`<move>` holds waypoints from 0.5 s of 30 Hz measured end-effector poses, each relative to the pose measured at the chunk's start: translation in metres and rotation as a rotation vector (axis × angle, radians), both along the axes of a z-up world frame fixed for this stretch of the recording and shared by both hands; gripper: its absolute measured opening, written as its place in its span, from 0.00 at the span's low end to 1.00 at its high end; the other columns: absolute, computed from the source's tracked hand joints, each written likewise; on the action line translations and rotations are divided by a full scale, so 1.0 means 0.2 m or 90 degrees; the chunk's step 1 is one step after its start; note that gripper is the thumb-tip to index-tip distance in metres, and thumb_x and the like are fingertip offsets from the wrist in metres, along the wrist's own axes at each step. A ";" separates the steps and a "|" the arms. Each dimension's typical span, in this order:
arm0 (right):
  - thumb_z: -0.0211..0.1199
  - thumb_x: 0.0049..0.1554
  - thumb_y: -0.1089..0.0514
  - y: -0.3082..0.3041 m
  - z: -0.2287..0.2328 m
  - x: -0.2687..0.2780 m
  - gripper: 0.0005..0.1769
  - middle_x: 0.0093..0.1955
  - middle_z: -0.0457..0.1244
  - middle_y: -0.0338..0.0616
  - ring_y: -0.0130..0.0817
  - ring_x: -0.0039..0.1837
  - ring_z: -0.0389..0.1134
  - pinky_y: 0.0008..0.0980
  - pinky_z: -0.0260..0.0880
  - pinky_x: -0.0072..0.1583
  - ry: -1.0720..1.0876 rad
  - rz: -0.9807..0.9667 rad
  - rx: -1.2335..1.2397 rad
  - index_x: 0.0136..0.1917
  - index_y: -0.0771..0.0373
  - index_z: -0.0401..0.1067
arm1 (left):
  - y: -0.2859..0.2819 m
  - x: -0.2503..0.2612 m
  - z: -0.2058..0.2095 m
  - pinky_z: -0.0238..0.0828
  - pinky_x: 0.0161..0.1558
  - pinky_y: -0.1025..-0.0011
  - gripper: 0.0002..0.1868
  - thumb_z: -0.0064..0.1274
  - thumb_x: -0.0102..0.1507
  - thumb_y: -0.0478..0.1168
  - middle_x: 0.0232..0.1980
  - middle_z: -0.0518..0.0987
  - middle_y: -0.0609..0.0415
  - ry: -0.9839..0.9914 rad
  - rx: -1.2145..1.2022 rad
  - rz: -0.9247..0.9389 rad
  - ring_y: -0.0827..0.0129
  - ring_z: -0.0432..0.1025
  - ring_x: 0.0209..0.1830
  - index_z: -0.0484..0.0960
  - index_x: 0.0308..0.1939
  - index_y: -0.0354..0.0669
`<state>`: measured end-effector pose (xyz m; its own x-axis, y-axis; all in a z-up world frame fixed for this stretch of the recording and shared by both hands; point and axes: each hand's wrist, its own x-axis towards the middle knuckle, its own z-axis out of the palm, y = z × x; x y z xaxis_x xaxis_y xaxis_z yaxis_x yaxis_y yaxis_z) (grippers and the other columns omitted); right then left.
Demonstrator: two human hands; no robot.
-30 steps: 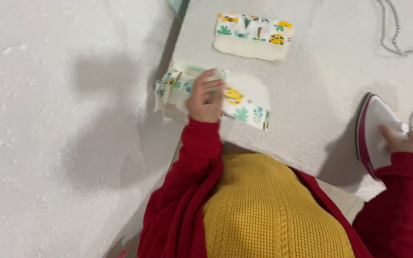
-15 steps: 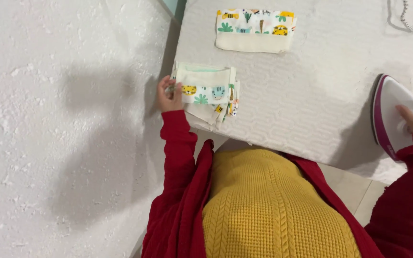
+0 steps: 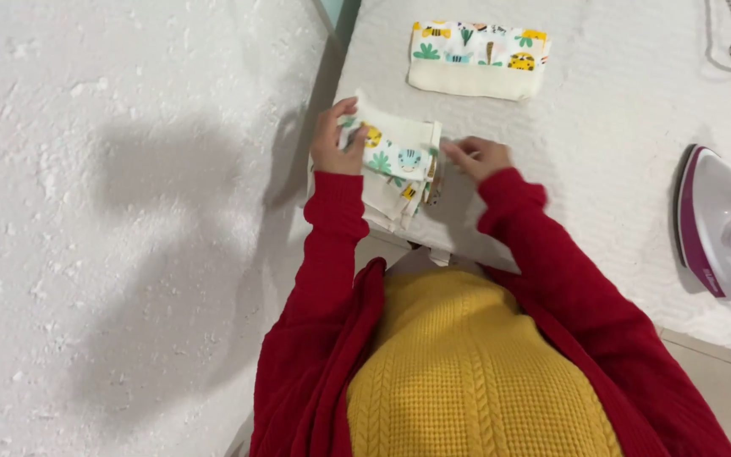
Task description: The recorder is ironing small pieces of printed fabric on a padded surface.
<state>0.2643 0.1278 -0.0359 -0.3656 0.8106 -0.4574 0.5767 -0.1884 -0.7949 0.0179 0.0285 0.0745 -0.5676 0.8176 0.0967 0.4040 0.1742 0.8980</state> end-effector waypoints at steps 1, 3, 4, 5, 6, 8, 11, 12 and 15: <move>0.67 0.59 0.39 0.00 0.06 -0.06 0.22 0.47 0.71 0.41 0.31 0.46 0.71 0.33 0.72 0.49 0.000 0.004 -0.001 0.54 0.58 0.79 | 0.00 0.02 0.04 0.75 0.59 0.66 0.25 0.61 0.61 0.27 0.56 0.78 0.53 0.000 -0.001 0.004 0.67 0.74 0.59 0.78 0.61 0.47; 0.66 0.60 0.38 0.00 0.18 -0.17 0.21 0.39 0.69 0.41 0.29 0.38 0.67 0.31 0.68 0.40 -0.009 -0.006 -0.127 0.51 0.57 0.79 | 0.01 0.04 0.10 0.75 0.60 0.68 0.26 0.61 0.61 0.27 0.60 0.77 0.53 -0.019 0.075 -0.084 0.68 0.74 0.63 0.77 0.62 0.48; 0.66 0.60 0.38 -0.01 0.15 -0.17 0.21 0.39 0.69 0.41 0.29 0.38 0.67 0.31 0.68 0.40 -0.010 0.000 -0.129 0.51 0.57 0.79 | -0.01 0.05 0.13 0.75 0.60 0.68 0.26 0.61 0.61 0.27 0.60 0.77 0.53 -0.019 0.073 -0.078 0.68 0.74 0.63 0.77 0.62 0.48; 0.67 0.60 0.39 -0.01 0.12 -0.16 0.19 0.35 0.66 0.40 0.28 0.35 0.64 0.30 0.64 0.37 0.026 -0.021 -0.152 0.48 0.58 0.78 | 0.00 0.06 0.16 0.76 0.60 0.68 0.28 0.61 0.60 0.26 0.61 0.76 0.53 -0.025 0.119 -0.119 0.68 0.74 0.64 0.76 0.63 0.48; 0.68 0.60 0.41 -0.01 0.09 -0.15 0.19 0.32 0.64 0.39 0.27 0.32 0.60 0.28 0.60 0.33 0.063 -0.041 -0.174 0.45 0.59 0.76 | 0.00 0.06 0.19 0.76 0.61 0.68 0.30 0.61 0.60 0.25 0.62 0.76 0.52 -0.031 0.164 -0.161 0.67 0.73 0.64 0.75 0.64 0.49; 0.69 0.59 0.43 -0.07 0.11 -0.09 0.18 0.31 0.62 0.37 0.25 0.30 0.58 0.28 0.58 0.32 0.111 -0.054 -0.158 0.43 0.60 0.75 | -0.03 0.05 0.24 0.77 0.62 0.68 0.31 0.62 0.59 0.24 0.62 0.77 0.52 -0.026 0.142 -0.158 0.67 0.74 0.64 0.75 0.64 0.48; 0.69 0.58 0.45 -0.20 0.24 -0.06 0.17 0.29 0.62 0.36 0.23 0.28 0.56 0.26 0.57 0.30 0.175 -0.059 -0.133 0.39 0.60 0.73 | -0.10 -0.05 0.19 0.78 0.61 0.67 0.31 0.61 0.60 0.24 0.63 0.76 0.54 -0.051 0.114 -0.150 0.67 0.75 0.64 0.74 0.65 0.50; 0.69 0.58 0.46 -0.26 0.30 -0.04 0.16 0.29 0.62 0.35 0.22 0.28 0.56 0.25 0.58 0.29 0.187 -0.057 -0.126 0.38 0.59 0.73 | -0.12 -0.09 0.15 0.78 0.59 0.66 0.30 0.59 0.62 0.24 0.64 0.74 0.55 -0.085 0.106 -0.148 0.68 0.75 0.64 0.74 0.66 0.51; 0.69 0.58 0.47 -0.34 0.37 -0.16 0.16 0.30 0.66 0.37 0.22 0.27 0.58 0.25 0.59 0.28 0.136 -0.008 -0.134 0.38 0.61 0.75 | -0.19 -0.22 0.07 0.76 0.65 0.62 0.32 0.62 0.60 0.25 0.64 0.76 0.54 -0.016 0.033 -0.085 0.65 0.72 0.66 0.73 0.66 0.50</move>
<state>0.2329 0.0601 0.0372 -0.4628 0.7111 -0.5293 0.3967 -0.3678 -0.8410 -0.0256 -0.0092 0.0875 -0.4567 0.8803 0.1282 0.3984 0.0736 0.9143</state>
